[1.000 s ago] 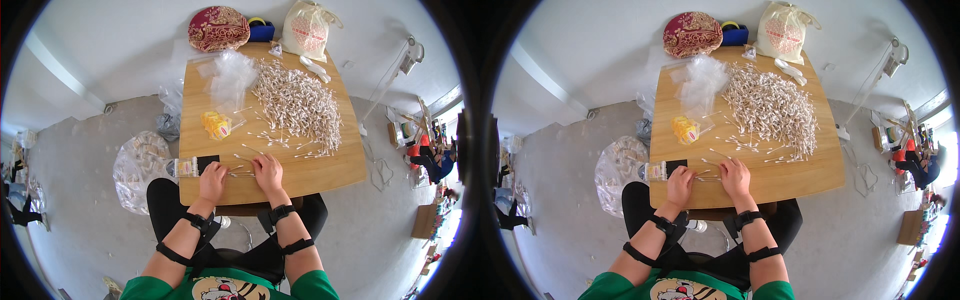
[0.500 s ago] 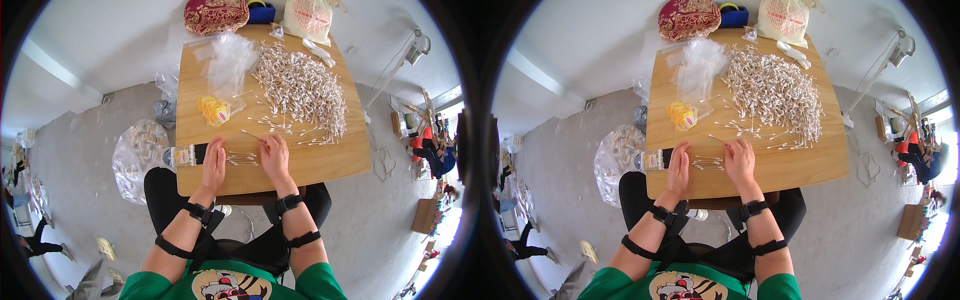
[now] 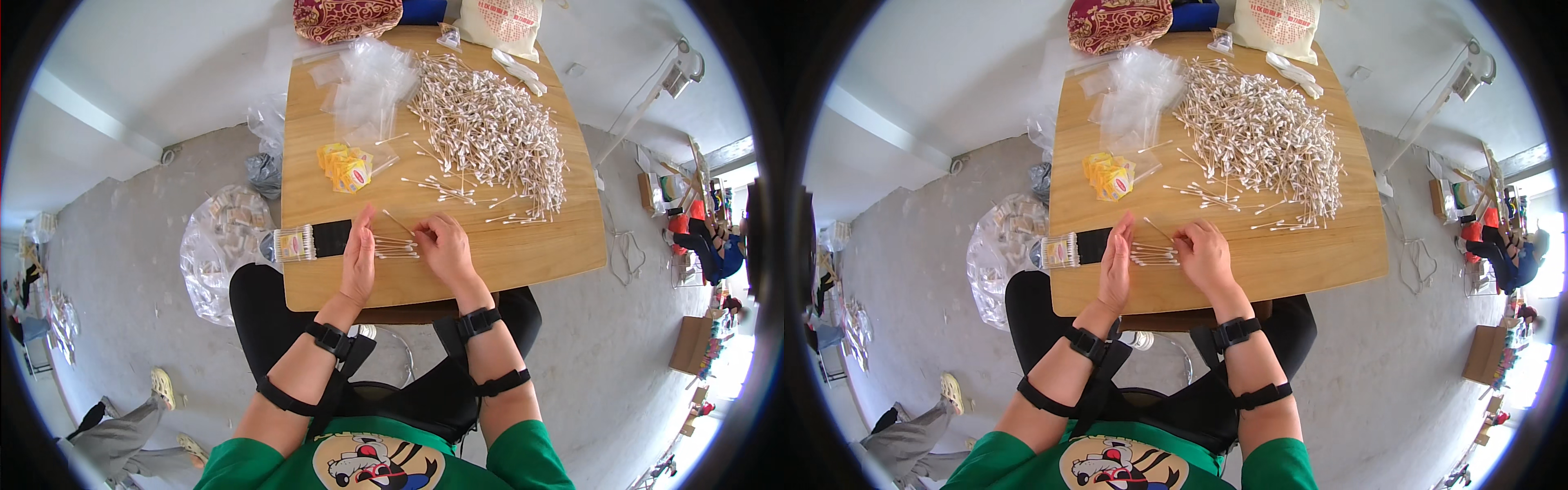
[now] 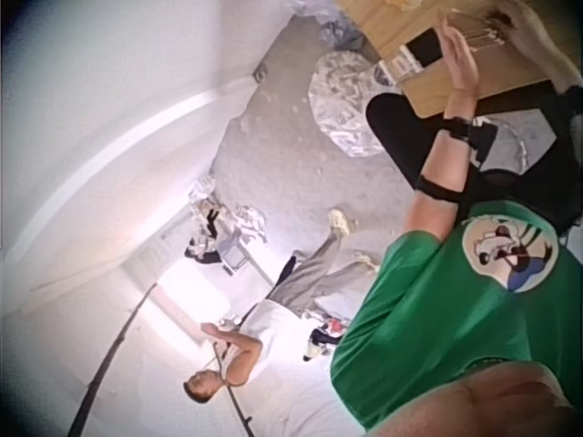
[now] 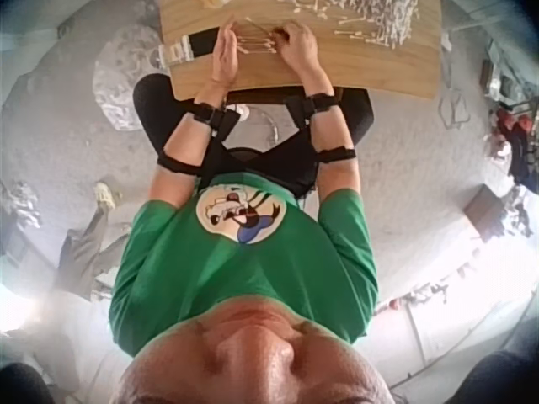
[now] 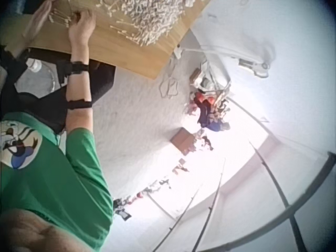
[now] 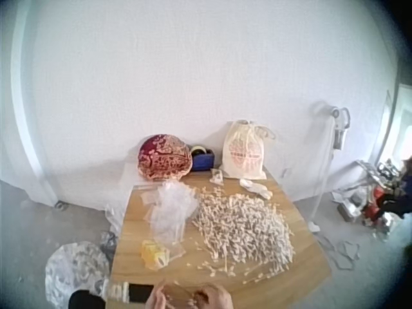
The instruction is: Arranging and packing cotton swabs into small plastic bags.
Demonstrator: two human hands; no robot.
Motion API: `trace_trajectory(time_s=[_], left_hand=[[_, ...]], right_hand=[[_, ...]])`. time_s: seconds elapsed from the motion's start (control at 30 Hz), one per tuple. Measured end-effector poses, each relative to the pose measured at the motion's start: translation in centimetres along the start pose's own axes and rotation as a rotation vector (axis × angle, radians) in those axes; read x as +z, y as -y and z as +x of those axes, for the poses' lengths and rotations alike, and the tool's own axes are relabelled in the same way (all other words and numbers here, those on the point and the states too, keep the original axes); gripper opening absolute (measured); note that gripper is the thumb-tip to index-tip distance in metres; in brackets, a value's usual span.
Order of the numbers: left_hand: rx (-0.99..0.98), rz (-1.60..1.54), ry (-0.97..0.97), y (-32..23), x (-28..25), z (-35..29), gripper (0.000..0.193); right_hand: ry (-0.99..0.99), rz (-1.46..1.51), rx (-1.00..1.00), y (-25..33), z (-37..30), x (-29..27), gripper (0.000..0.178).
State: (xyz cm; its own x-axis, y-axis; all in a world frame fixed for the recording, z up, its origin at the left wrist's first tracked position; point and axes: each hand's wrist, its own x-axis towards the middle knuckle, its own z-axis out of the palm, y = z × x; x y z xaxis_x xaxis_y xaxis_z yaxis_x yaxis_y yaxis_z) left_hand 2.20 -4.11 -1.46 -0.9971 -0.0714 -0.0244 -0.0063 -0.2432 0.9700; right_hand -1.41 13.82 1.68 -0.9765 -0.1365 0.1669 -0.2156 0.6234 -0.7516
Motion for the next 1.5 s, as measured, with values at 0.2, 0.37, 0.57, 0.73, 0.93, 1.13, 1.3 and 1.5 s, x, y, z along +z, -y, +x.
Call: trace_trajectory(time_s=[0.2,0.37,0.57,0.73,0.93,1.13,1.3,1.5], left_hand=[[0.379,0.763,0.167,-1.2,-0.6,0.8,0.049],[0.424,1.021,0.288,-1.2,-0.6,1.6,0.046],[0.438,0.905,0.207,-1.1,-1.2,1.1,0.039],[0.391,0.847,0.19,-1.9,-1.3,0.3,0.035],[0.337,0.827,0.132,-1.7,-1.7,-0.3,0.032],[0.438,0.906,0.258,-2.2,-2.6,-1.3,0.037],[0.446,0.927,0.175,-1.9,-2.2,-1.6,0.043],[0.428,0.904,0.131,-1.5,-1.8,-2.0,0.041]], right_hand=[[0.054,-0.149,-0.156,1.3,-1.6,-0.4,0.011],[0.045,-0.161,-0.191,0.4,-1.9,0.3,0.011],[-0.005,-0.083,-0.149,0.2,-2.0,-0.1,0.01],[-0.088,-0.132,-0.056,-0.9,-1.7,-0.8,0.009],[-0.1,-0.247,-0.095,-0.2,-1.6,-0.1,0.009],[-0.056,-0.163,-0.169,0.6,-1.2,-1.1,0.012],[0.051,-0.154,-0.193,0.2,-0.8,-1.1,0.012],[0.006,-0.183,-0.153,0.2,-1.0,-0.3,0.009]])
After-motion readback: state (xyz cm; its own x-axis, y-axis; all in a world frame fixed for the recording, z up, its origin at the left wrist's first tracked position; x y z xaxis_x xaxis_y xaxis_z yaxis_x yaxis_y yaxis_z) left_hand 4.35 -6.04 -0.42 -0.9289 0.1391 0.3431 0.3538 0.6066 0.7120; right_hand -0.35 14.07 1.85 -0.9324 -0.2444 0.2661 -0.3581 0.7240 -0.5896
